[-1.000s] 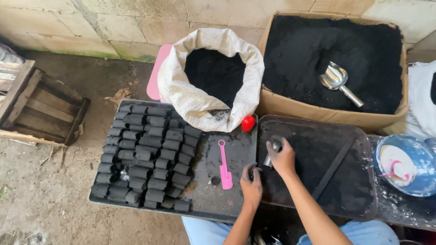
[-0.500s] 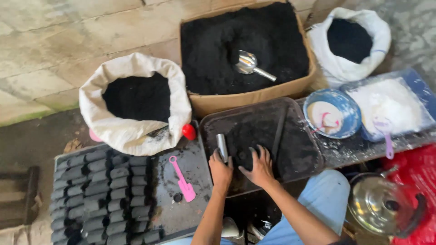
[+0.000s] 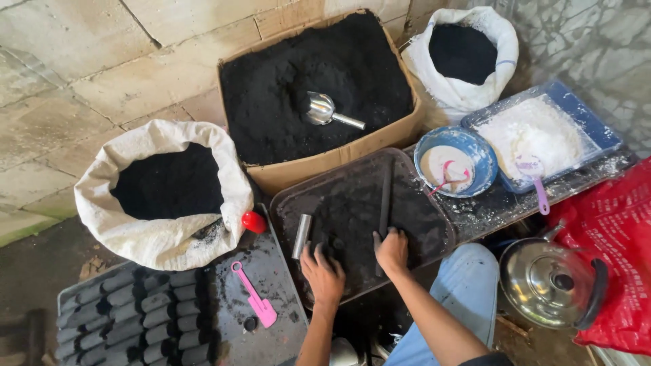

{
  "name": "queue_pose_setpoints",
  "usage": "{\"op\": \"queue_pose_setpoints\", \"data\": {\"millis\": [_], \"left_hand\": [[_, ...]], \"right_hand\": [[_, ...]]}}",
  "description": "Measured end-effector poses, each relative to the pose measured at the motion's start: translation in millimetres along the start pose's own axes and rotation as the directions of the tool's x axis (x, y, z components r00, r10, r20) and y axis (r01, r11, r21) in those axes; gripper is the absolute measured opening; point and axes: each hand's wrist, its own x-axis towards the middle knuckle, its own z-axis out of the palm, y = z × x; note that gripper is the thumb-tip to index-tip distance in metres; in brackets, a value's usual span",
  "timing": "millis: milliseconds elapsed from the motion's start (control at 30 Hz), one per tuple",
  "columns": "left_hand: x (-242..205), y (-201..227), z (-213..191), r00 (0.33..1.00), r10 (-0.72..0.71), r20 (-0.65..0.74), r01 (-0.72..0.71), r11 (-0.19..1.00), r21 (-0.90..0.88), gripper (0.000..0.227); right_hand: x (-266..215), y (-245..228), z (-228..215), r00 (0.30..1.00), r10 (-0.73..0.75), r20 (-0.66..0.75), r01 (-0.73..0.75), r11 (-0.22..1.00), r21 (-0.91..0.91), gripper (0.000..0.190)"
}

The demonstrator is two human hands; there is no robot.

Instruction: Manually forming charcoal briquettes by filling a cylindrical mold with powder, compressing it with a tamping stick, and extruding the finished product.

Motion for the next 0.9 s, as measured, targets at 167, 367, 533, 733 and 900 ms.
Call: {"op": "queue_pose_setpoints", "data": {"millis": [167, 367, 533, 733, 900], "left_hand": [[-13, 1, -6, 0.992, 0.028, 0.125, -0.016, 0.995, -0.102, 0.042], [-12, -14, 4, 0.946, -0.177, 0.272, 0.182, 0.983, 0.007, 0.055], [-1, -11, 8, 0.958, -0.206, 0.201, 0.205, 0.978, 0.024, 0.056], [2, -10, 6, 0.931, -0.244, 0.271, 0.238, 0.97, 0.053, 0.06], [0, -18, 19, 0.928, -0.274, 0.252, 0.259, 0.962, 0.091, 0.06]], "right_hand": [[25, 26, 19, 0.99, 0.125, 0.06, -0.123, 0.992, -0.028, 0.032], [25, 33, -46, 0.974, 0.061, 0.216, -0.051, 0.998, -0.048, 0.032], [54, 64, -57, 0.907, -0.406, 0.114, 0.42, 0.892, -0.168, 0.034], [88, 16, -50, 0.679, -0.681, 0.273, 0.731, 0.661, -0.17, 0.031], [112, -3, -19, 0.594, -0.764, 0.251, 0.802, 0.543, -0.247, 0.025]]}}
